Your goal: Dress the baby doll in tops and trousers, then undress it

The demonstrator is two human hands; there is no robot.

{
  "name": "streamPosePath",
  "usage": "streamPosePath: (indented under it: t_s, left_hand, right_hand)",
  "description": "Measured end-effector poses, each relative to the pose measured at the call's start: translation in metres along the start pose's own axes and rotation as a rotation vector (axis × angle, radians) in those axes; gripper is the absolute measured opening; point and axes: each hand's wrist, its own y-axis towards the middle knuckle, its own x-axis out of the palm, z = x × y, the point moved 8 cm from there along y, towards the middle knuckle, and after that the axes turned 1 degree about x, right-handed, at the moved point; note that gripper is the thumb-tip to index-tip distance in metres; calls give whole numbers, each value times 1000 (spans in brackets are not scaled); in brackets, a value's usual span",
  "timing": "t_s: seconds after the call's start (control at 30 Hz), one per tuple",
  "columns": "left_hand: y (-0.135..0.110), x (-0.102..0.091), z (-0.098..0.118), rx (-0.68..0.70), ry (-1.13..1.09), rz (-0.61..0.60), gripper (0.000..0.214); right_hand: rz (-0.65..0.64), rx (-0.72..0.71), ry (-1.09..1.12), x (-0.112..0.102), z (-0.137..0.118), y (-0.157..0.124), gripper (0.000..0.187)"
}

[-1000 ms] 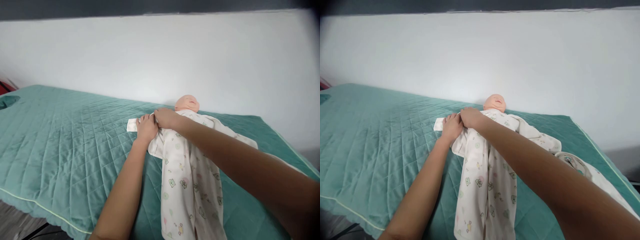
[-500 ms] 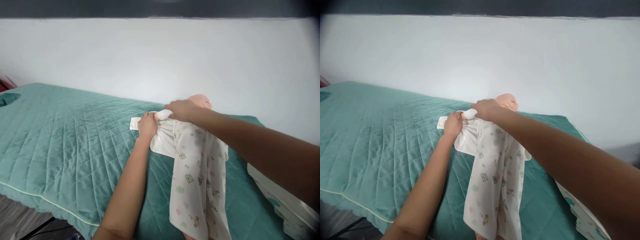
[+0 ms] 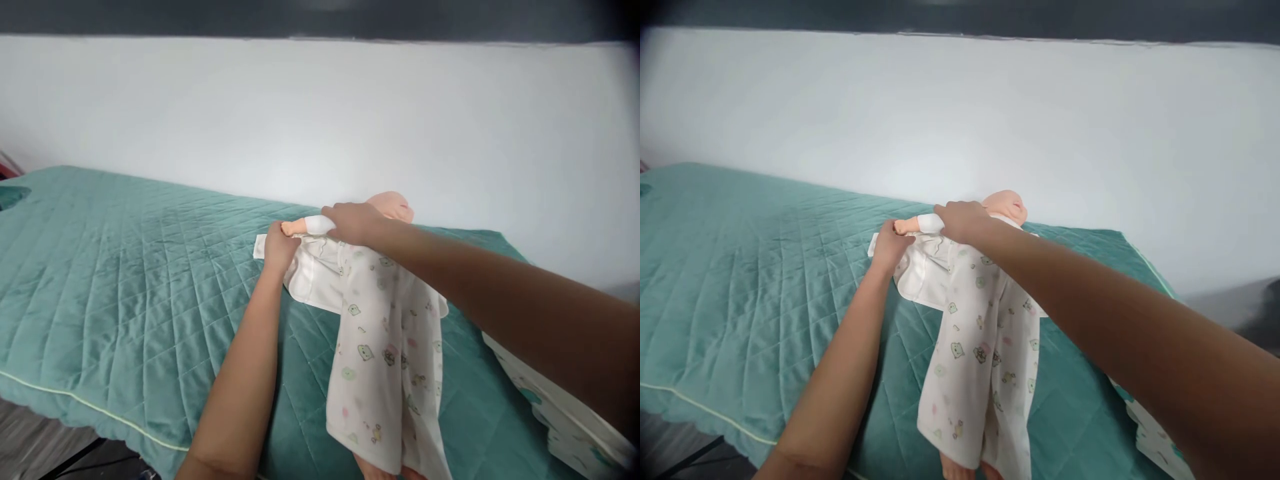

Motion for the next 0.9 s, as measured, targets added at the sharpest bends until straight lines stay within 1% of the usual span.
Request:
streamPosePath:
  t_s: [0.07,0.1,0.2,0.27,0.33,0.37,0.43,0.47,0.53,0.57,0.6,0.63,0.67,0.73,0.83,0.9]
  left_hand:
    - [-3,-4,10,82,133,56,55]
    - [-6,-3,18,145,222,54,58]
    - [-18,12,40,314,451,-30,61]
    - [-22,18,47,348,523,-60,58]
    - [-22,20,46,329,550,-67,55]
    - [-22,20,45,313,556,-72,54]
    - [-22,21,42,288,567,-81,53]
    - [-22,21,42,284,574,-84,53]
    - [-24,21,42,287,593,-76,53]
    - [-25,21,43,290,603,-68,53]
    - [-26,21,44,291,613,-60,53]
    - [-27,21,45,287,626,-52,52]
    - [-27,21,45,282,640,-46,52]
    - [-29,22,45,271,670,-36,50]
    - [-31,23,44,262,703,-10,49]
    - [-33,22,44,258,720,25,49]
  right_hand:
    - [8,-6,32,6,-6,6,29]
    - [17,-9,44,9,-9,8,28]
    - [45,-16,60,12,-12,4,32]
    - [85,-14,120,10,-8,-8,38]
    - [177,5,270,3,5,-30,40]
    - [246,31,366,-1,16,-43,39]
    - [413,129,534,-2,49,-75,36]
    - [505,210,581,2,69,-92,34]
    - [639,394,632,20,110,-121,33]
    - [667,478,641,34,126,-132,34]
    - [668,533,651,49,138,-138,35]
    - [649,556,657,64,146,-141,37]
    - [636,558,654,76,149,-142,37]
    - [634,538,611,92,148,-142,38]
    - [645,543,513,98,146,-144,42]
    - [635,576,498,99,152,-147,44]
